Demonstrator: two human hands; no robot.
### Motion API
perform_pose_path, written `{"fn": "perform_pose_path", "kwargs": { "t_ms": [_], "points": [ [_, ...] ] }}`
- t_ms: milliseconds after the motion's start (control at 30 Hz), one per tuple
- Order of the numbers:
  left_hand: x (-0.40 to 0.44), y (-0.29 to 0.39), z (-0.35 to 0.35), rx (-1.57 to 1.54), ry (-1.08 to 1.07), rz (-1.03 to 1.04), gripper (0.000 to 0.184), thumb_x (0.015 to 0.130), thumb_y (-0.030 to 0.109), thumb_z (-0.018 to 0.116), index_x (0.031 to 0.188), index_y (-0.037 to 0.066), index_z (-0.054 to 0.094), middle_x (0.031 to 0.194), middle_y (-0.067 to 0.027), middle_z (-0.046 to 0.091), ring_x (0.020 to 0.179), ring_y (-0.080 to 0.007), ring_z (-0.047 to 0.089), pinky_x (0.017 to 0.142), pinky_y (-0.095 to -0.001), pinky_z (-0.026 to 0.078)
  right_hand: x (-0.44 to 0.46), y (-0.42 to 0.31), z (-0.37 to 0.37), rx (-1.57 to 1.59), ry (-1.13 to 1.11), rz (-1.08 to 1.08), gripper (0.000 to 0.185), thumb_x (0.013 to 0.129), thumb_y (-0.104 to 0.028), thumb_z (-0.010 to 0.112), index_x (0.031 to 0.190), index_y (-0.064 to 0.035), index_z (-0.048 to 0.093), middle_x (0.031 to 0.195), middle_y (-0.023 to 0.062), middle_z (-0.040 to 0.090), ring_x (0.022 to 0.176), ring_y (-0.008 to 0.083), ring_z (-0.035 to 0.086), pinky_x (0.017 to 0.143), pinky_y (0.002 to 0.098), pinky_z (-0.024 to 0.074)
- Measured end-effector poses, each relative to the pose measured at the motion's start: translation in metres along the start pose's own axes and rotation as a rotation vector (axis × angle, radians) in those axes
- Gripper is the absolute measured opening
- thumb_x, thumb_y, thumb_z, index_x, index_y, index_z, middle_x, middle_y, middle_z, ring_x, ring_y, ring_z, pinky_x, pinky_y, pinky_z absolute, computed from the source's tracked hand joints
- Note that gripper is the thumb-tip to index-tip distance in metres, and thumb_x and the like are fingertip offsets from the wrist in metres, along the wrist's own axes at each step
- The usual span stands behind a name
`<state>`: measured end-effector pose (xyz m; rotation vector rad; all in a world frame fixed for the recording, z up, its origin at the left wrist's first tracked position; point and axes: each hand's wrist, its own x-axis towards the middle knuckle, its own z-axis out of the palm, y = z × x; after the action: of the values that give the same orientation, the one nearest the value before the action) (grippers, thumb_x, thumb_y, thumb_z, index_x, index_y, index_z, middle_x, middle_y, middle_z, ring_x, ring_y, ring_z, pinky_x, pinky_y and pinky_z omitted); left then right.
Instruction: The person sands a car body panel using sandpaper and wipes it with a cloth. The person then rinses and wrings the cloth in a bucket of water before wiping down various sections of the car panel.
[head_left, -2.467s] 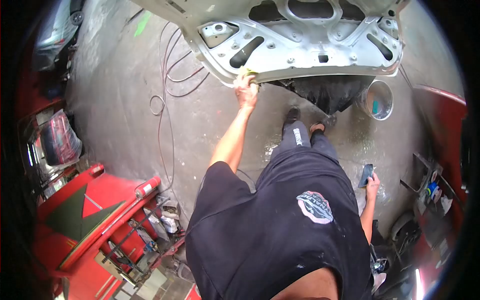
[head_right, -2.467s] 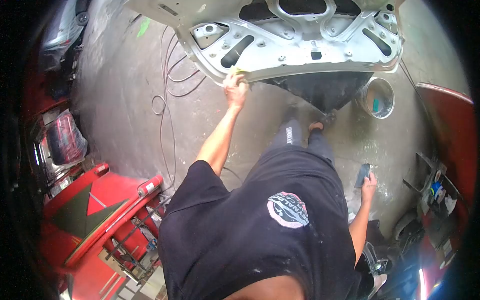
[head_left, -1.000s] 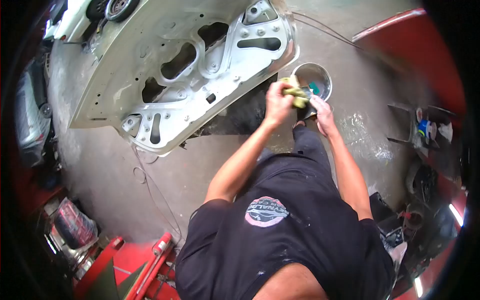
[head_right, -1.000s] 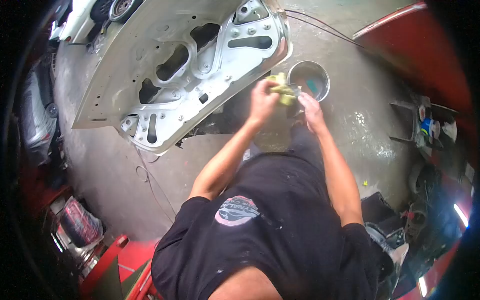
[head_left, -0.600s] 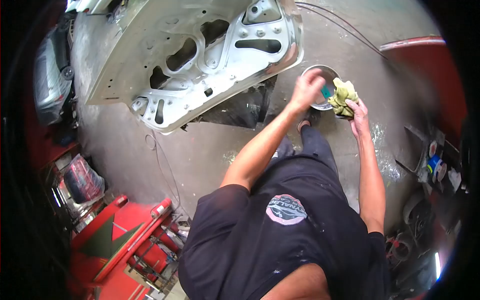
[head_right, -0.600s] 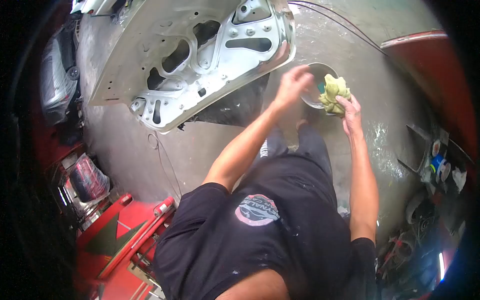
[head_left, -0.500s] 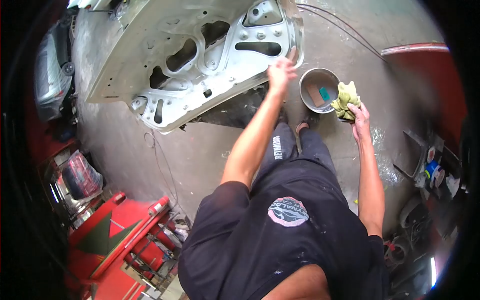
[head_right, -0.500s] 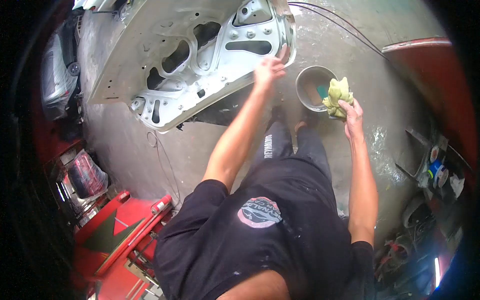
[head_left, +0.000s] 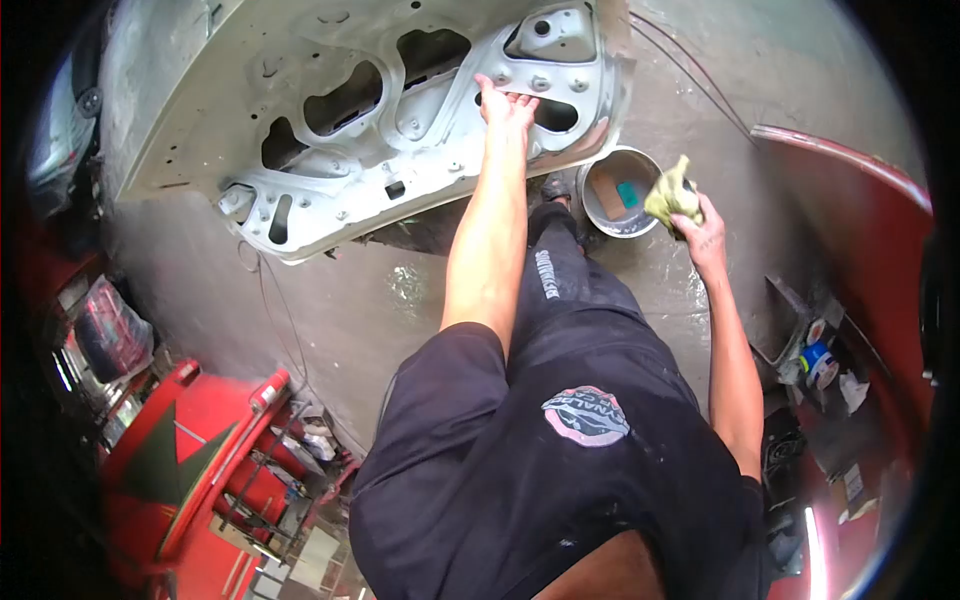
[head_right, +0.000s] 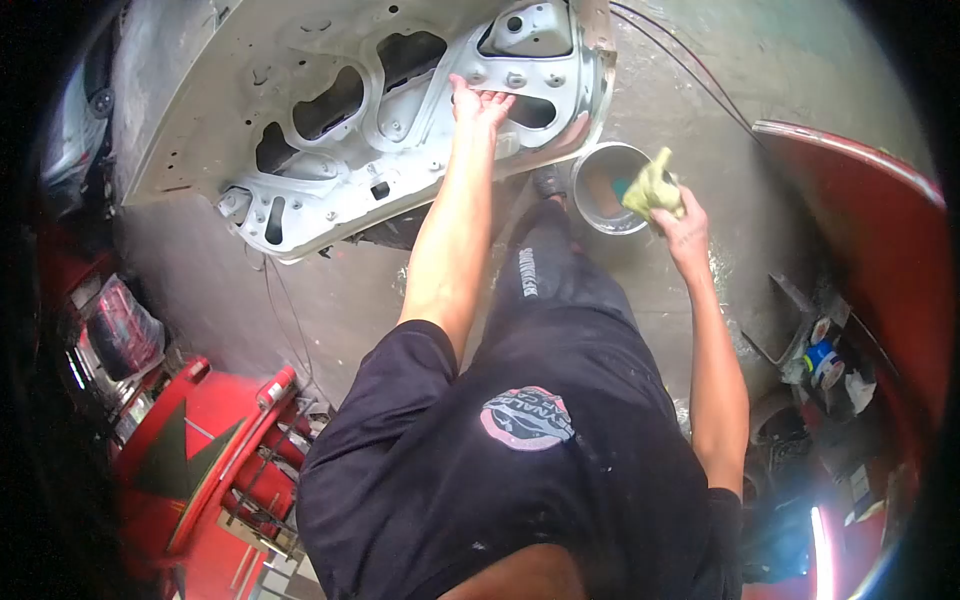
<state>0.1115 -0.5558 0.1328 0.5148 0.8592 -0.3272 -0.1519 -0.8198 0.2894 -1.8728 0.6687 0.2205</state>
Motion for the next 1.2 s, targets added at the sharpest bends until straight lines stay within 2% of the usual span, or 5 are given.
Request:
{"fn": "perform_pose_path", "kwargs": {
  "t_ms": [200,467,600,733,1200],
  "points": [
    [0.006,-0.005,0.003,-0.018,-0.002,0.107,0.083,0.097,0.067,0.047,0.142,-0.001,0.037,0.132,-0.0229,0.056,0.123,-0.0411,0.055,0.104,-0.0658,0.041,0.122,-0.068,0.055,-0.423,0.053,-0.407,0.051,0.084,-0.017,0.061,0.134,-0.0067,0.057,0.12,0.0201,0.067,0.11,0.0369,0.065,0.094,0.0436,0.0511],
    [-0.006,-0.007,0.01,-0.05,0.055,0.072,0.087,0.095,0.071,0.048,0.145,0.0,0.038,0.135,-0.0202,0.054,0.122,-0.0381,0.054,0.102,-0.0562,0.044,0.228,-0.142,0.11,-0.661,0.178,-0.764,0.054,0.086,-0.015,0.063,0.139,-0.0088,0.051,0.129,0.0185,0.061,0.117,0.0367,0.06,0.1,0.0445,0.0483],
    [-0.002,-0.013,0.006,-0.121,-0.002,0.116,0.087,0.092,0.073,0.052,0.14,0.0,0.045,0.126,-0.0161,0.058,0.11,-0.0303,0.06,0.093,-0.0476,0.05,0.241,-0.155,0.132,-0.763,-0.021,-0.575,0.059,0.087,-0.022,0.068,0.14,-0.0091,0.048,0.127,0.0212,0.061,0.119,0.04,0.059,0.099,0.0469,0.0481],
    [0.001,-0.019,0.018,-0.153,0.216,0.173,0.083,0.088,0.075,0.057,0.125,0.001,0.053,0.102,-0.0064,0.058,0.082,-0.0179,0.058,0.062,-0.0369,0.049,0.244,-0.172,0.14,-0.875,-0.043,-0.514,0.057,0.084,-0.026,0.074,0.133,-0.0112,0.049,0.117,0.0257,0.063,0.106,0.0448,0.064,0.09,0.0519,0.0512],
    [0.015,-0.021,0.01,-0.081,0.258,0.175,0.081,0.092,0.073,0.052,0.131,0.002,0.052,0.117,-0.0066,0.057,0.091,-0.0233,0.06,0.065,-0.041,0.05,0.245,-0.163,0.15,-0.896,0.006,-0.517,0.047,0.084,-0.022,0.073,0.121,-0.0117,0.047,0.108,0.03,0.059,0.092,0.0512,0.066,0.078,0.0552,0.0555]
  ]
}}
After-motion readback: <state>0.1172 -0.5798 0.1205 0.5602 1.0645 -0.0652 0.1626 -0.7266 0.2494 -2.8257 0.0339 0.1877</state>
